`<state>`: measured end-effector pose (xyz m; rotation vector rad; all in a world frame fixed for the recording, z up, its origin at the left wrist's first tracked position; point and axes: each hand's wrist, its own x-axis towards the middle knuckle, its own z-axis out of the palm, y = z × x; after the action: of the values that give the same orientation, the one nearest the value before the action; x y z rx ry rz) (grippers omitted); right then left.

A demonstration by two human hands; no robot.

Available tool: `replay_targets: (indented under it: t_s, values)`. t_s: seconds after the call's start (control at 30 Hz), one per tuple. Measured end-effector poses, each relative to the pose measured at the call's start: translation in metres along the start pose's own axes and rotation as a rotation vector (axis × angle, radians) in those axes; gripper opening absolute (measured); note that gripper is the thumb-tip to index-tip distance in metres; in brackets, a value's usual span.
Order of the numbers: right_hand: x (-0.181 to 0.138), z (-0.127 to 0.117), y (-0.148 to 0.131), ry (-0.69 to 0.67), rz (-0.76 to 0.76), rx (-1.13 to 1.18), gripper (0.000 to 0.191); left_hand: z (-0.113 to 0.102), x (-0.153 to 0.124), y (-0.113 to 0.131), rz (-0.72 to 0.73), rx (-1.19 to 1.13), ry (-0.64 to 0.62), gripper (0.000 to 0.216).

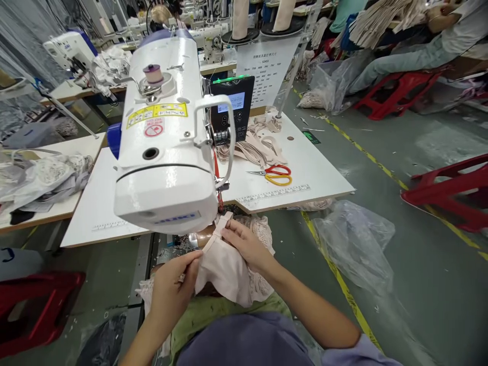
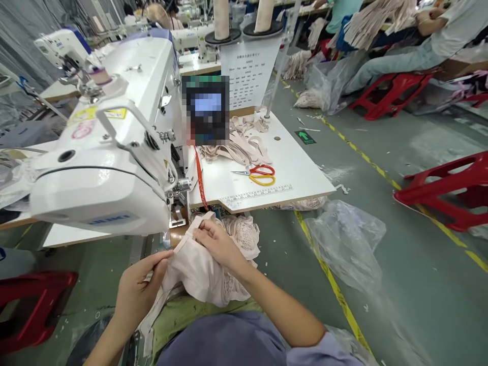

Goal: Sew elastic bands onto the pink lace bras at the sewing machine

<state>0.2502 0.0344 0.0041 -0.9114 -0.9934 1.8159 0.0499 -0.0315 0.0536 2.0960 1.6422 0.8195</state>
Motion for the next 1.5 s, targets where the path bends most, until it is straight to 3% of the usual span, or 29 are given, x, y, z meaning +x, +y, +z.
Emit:
replay_targets:
  t_s: [0.1, 0.17, 0.27, 0.33, 0.4, 0.53, 0.83, 0.9, 0.97, 1.03, 1.1, 1.17, 1.23, 1.37, 1.43, 1.5]
  values:
    - [-0.012, -0.001, 0.007, -0.017, -0.005, -0.028, 0.028, -0.001, -0.003, 0.003, -0.021, 0.01, -0.036, 0.023]
    - [-0.024, -0.001, 0.011, -0.046, -0.096, -0.159, 0.023, 0.001, -0.003, 0.007, 0.018, 0.065, -0.092, 0.033]
    - [-0.043, -0.001, 0.013, -0.136, -0.518, -0.517, 0.01, 0.007, -0.003, 0.009, 0.198, 0.239, -0.176, 0.027]
    - [-0.054, 0.0, 0.015, -0.178, -0.829, -0.714, 0.012, 0.011, -0.003, 0.006, 0.344, 0.342, -0.146, 0.009]
    - [-0.06, -0.001, 0.017, -0.194, -1.016, -0.812, 0.02, 0.013, -0.005, 0.002, 0.451, 0.383, -0.059, 0.018]
    - [-0.064, -0.003, 0.022, -0.238, -1.1, -0.87, 0.028, 0.012, -0.009, -0.002, 0.496, 0.35, 0.044, 0.018]
    - [-0.065, 0.006, 0.023, -0.251, -1.073, -0.831, 0.03, 0.012, -0.014, -0.006, 0.517, 0.302, 0.06, 0.02]
    - [-0.062, 0.001, 0.023, -0.253, -1.058, -0.831, 0.028, 0.01, -0.015, -0.007, 0.521, 0.25, 0.038, 0.023]
    - [-0.057, -0.017, 0.028, -0.178, -0.974, -0.9, 0.023, 0.006, -0.018, -0.005, 0.369, 0.071, -0.076, 0.025]
    - [-0.052, -0.048, 0.044, -0.004, -0.739, -1.033, 0.027, 0.001, -0.022, -0.001, 0.037, -0.242, -0.29, 0.027]
    - [-0.052, -0.088, 0.072, 0.16, -0.393, -1.142, 0.057, -0.001, -0.028, 0.001, -0.347, -0.59, -0.465, 0.036]
    - [-0.057, -0.124, 0.108, 0.222, -0.208, -1.161, 0.071, 0.002, -0.035, 0.002, -0.659, -0.894, -0.492, 0.046]
    - [-0.067, -0.149, 0.146, 0.359, -0.132, -1.162, 0.076, 0.008, -0.042, 0.001, -0.864, -1.122, -0.424, 0.048]
    - [-0.088, -0.152, 0.202, 0.636, 0.08, -0.917, 0.091, 0.016, -0.052, -0.002, -0.958, -1.276, -0.327, 0.045]
    - [-0.093, -0.142, 0.214, 0.646, 0.181, -0.826, 0.086, 0.016, -0.055, -0.002, -0.939, -1.278, -0.323, 0.043]
    - [-0.096, -0.135, 0.213, 0.571, 0.243, -0.811, 0.07, 0.015, -0.057, -0.003, -0.912, -1.27, -0.321, 0.039]
